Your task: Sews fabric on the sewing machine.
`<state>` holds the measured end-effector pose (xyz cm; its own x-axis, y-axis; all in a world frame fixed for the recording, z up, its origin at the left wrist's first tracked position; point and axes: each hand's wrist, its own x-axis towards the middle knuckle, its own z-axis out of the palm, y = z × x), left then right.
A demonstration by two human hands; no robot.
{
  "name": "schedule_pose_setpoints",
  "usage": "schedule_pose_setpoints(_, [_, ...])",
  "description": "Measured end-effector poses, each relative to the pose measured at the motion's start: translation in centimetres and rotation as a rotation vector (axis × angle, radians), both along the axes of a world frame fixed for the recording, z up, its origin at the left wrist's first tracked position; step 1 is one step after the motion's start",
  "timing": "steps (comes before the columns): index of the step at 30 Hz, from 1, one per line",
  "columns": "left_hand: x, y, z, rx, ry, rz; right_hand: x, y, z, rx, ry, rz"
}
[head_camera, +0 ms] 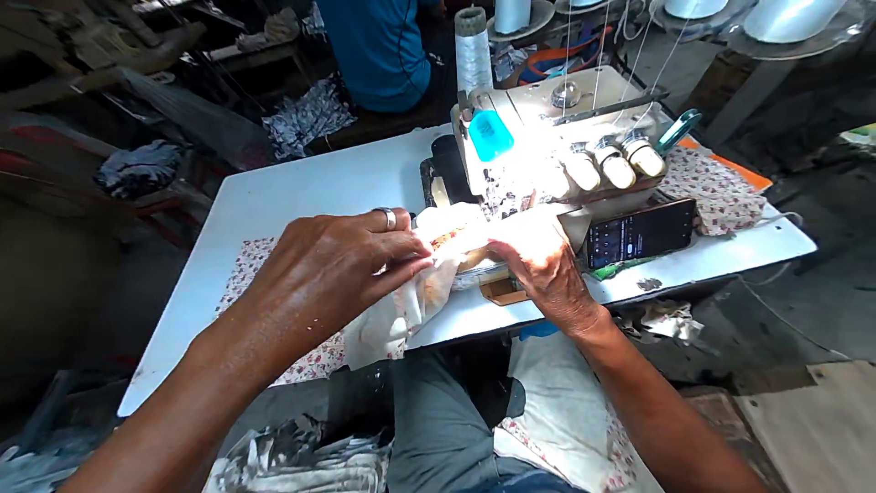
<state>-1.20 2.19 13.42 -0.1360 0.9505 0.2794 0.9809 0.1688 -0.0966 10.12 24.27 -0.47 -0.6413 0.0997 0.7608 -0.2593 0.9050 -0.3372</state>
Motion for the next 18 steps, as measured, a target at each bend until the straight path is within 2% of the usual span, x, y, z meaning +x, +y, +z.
schedule_pose_setpoints(4, [2.4, 0.8, -1.1, 0.087, -0.071, 0.018, 1.2, -0.2, -0.2, 0.031, -0.037, -0.040])
schedule_pose_setpoints(9, [7.1, 2.4, -7.2, 0.158, -0.254, 0.022, 3.4, 0.0, -0.9, 0.098, -0.113, -0.112])
schedule_pose_setpoints(12, [9.2, 3.2, -8.6, 0.212, -0.195, 0.095, 4.0, 0.2, -1.0, 0.102, -0.118, -0.117])
schedule_pose_setpoints(18, [10.6, 4.3, -8.9, 0.208, -0.101, 0.176, 4.1, 0.6, -1.3, 0.099, -0.129, -0.111])
